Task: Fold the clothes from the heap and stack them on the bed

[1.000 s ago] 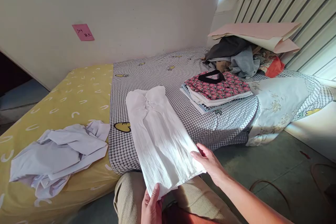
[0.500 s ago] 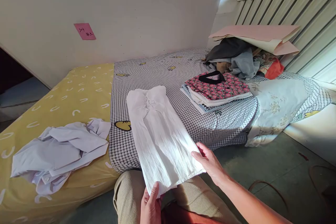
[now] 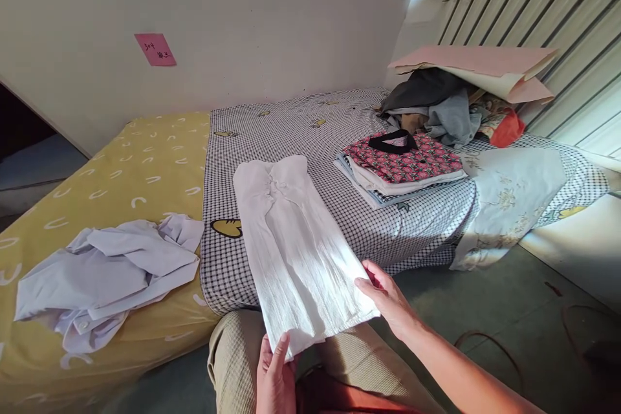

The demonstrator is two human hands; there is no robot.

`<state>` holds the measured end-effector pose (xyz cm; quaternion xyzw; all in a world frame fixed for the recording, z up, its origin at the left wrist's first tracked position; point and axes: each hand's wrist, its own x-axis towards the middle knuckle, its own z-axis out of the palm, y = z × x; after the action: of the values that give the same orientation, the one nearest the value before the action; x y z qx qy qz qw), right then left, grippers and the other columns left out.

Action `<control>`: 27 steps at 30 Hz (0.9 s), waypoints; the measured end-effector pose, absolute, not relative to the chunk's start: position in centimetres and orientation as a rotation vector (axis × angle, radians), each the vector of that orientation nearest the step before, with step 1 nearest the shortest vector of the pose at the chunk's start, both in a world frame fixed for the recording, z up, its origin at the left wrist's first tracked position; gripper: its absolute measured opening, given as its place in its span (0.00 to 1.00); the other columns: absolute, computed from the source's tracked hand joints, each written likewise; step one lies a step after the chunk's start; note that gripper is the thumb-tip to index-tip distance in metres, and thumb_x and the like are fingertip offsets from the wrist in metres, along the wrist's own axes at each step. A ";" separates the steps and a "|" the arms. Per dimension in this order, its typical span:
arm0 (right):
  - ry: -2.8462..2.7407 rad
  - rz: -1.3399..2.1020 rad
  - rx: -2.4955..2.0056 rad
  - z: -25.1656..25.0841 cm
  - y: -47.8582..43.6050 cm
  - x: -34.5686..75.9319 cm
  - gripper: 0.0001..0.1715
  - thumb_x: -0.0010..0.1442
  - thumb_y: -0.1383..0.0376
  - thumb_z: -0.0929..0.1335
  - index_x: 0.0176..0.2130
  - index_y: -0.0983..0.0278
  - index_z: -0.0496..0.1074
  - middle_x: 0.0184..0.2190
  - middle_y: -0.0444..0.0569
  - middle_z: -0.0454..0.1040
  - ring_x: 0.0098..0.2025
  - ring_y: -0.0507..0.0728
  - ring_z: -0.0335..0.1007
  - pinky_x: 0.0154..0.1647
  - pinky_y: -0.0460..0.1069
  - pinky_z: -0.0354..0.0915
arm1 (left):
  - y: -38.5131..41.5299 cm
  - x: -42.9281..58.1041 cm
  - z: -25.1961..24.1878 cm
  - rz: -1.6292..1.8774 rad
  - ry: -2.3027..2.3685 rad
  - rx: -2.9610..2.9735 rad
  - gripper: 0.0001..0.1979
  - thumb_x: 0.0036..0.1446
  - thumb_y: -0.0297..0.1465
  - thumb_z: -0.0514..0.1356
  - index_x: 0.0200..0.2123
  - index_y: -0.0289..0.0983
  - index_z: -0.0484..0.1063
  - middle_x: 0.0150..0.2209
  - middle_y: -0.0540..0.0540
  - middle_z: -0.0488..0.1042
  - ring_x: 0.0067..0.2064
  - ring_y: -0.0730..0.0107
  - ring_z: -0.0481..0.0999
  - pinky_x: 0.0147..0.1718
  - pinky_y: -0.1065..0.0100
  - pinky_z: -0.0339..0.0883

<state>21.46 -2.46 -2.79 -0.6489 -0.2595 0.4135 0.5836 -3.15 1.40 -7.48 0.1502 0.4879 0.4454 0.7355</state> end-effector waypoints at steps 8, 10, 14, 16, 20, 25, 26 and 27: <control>-0.639 0.979 -1.479 -2.8 -2.4 21.3 0.22 0.50 0.49 0.76 0.38 0.60 0.74 0.29 0.45 0.74 0.30 0.55 0.64 0.32 0.49 0.62 | 1.3 -3.1 -7.3 0.978 1.069 0.339 0.24 0.39 0.41 0.78 0.41 0.42 0.80 0.47 0.44 0.83 0.44 0.59 0.82 0.42 0.64 0.78; -0.657 0.973 -1.470 -3.3 -2.4 21.3 0.21 0.51 0.50 0.75 0.39 0.60 0.74 0.30 0.45 0.74 0.30 0.55 0.64 0.31 0.49 0.62 | 1.2 -3.1 -7.2 0.964 1.057 0.352 0.27 0.40 0.41 0.78 0.44 0.42 0.80 0.48 0.44 0.83 0.47 0.59 0.81 0.44 0.64 0.77; -0.683 0.981 -1.463 -4.1 -2.5 21.3 0.21 0.52 0.51 0.74 0.41 0.60 0.74 0.31 0.45 0.75 0.31 0.55 0.65 0.32 0.49 0.63 | 1.1 -3.0 -7.1 0.941 1.061 0.367 0.32 0.39 0.41 0.79 0.49 0.42 0.78 0.49 0.45 0.83 0.49 0.60 0.81 0.47 0.65 0.76; -0.675 0.989 -1.458 -4.4 -2.5 21.4 0.22 0.52 0.51 0.75 0.42 0.60 0.74 0.32 0.45 0.76 0.31 0.55 0.66 0.33 0.49 0.64 | 1.1 -3.0 -7.0 0.934 1.066 0.370 0.34 0.38 0.41 0.79 0.50 0.42 0.78 0.50 0.44 0.83 0.50 0.58 0.81 0.47 0.64 0.76; -0.626 1.027 -1.441 -4.5 -2.5 21.5 0.26 0.50 0.48 0.77 0.43 0.60 0.75 0.33 0.46 0.77 0.33 0.56 0.69 0.35 0.50 0.66 | 1.0 -2.9 -6.9 0.921 1.082 0.372 0.32 0.41 0.44 0.77 0.50 0.41 0.79 0.51 0.43 0.83 0.53 0.56 0.81 0.49 0.64 0.76; -0.495 1.147 -1.417 -3.3 -2.9 21.1 0.33 0.48 0.46 0.80 0.49 0.58 0.77 0.43 0.50 0.82 0.47 0.63 0.76 0.50 0.55 0.71 | 1.3 -2.8 -7.3 0.888 1.126 0.394 0.25 0.40 0.48 0.77 0.41 0.42 0.82 0.46 0.44 0.85 0.51 0.49 0.83 0.48 0.58 0.78; -0.477 1.188 -1.385 -3.0 -3.1 20.9 0.33 0.50 0.46 0.79 0.50 0.57 0.78 0.46 0.50 0.82 0.50 0.63 0.76 0.53 0.56 0.70 | 1.3 -2.8 -7.5 0.868 1.135 0.410 0.24 0.38 0.48 0.77 0.38 0.43 0.82 0.43 0.45 0.86 0.49 0.48 0.83 0.48 0.56 0.79; -0.462 1.235 -1.352 -2.7 -3.2 20.8 0.32 0.51 0.46 0.79 0.51 0.57 0.78 0.48 0.50 0.82 0.52 0.64 0.76 0.56 0.57 0.69 | 1.4 -3.0 -7.7 0.852 1.154 0.434 0.22 0.37 0.48 0.77 0.35 0.44 0.82 0.39 0.45 0.86 0.47 0.46 0.84 0.47 0.54 0.79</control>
<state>20.76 -3.19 -2.74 -0.5799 -0.1980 0.5297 0.5865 -2.96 1.44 -7.70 0.1973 0.5244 0.3872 0.7322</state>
